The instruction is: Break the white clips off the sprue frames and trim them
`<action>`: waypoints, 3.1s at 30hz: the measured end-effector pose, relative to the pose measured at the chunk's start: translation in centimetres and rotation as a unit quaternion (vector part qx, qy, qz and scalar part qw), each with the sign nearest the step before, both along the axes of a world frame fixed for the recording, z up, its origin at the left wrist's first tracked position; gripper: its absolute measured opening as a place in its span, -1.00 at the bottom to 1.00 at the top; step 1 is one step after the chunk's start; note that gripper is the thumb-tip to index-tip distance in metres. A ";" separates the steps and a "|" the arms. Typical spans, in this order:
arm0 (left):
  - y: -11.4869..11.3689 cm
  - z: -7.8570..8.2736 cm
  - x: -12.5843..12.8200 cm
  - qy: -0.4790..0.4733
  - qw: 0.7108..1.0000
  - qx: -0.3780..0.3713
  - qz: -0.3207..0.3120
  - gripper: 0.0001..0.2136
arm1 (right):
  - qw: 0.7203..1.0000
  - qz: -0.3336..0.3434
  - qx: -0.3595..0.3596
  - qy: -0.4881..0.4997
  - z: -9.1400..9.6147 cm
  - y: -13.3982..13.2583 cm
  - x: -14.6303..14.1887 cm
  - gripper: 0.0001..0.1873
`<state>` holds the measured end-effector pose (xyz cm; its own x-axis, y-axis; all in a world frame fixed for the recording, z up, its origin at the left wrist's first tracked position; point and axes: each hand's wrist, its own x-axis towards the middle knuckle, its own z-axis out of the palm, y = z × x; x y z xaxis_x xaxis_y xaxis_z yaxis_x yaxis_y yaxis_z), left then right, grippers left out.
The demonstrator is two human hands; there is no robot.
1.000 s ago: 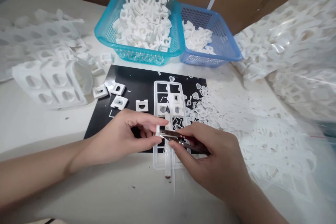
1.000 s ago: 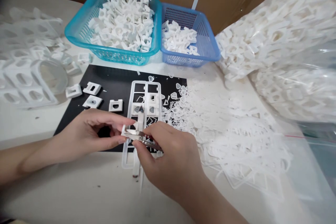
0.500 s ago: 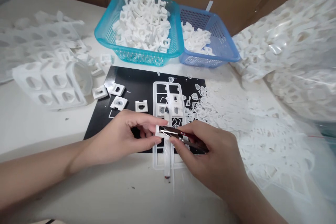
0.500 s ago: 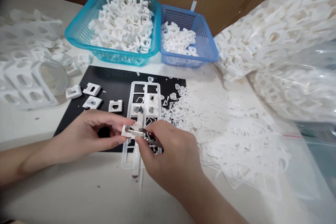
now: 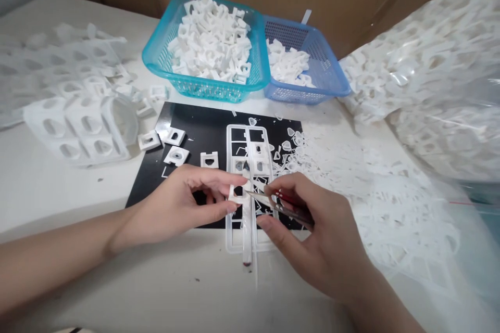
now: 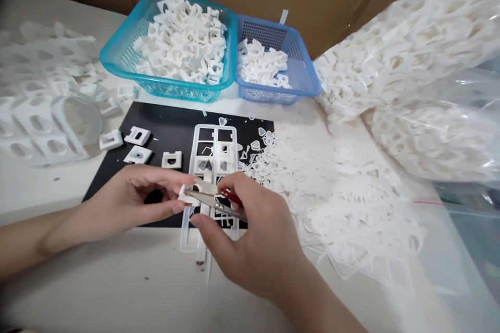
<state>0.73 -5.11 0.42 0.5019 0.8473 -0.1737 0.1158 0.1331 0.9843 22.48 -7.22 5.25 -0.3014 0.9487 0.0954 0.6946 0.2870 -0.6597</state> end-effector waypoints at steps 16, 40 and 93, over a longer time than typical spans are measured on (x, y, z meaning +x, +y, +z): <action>0.0 0.1 0.1 0.017 0.999 0.038 -0.008 -0.69 | 0.992 0.038 0.099 -0.070 -1.3 -0.2 -0.3 -0.84; 0.1 0.0 0.1 0.020 0.998 0.056 -0.015 -0.67 | 0.992 0.033 0.120 -0.037 -1.5 0.1 -0.5 -0.89; 7.1 6.0 -1.4 0.200 0.874 0.363 0.255 -0.66 | 0.956 -0.074 -0.107 0.264 -2.8 1.8 -0.5 -0.62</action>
<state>-0.71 2.00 6.41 0.0499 0.9031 0.4266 0.5771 -0.3747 0.7256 21.96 -5.43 2.47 -0.1260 0.9920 -0.0030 0.2710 0.0316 -0.9621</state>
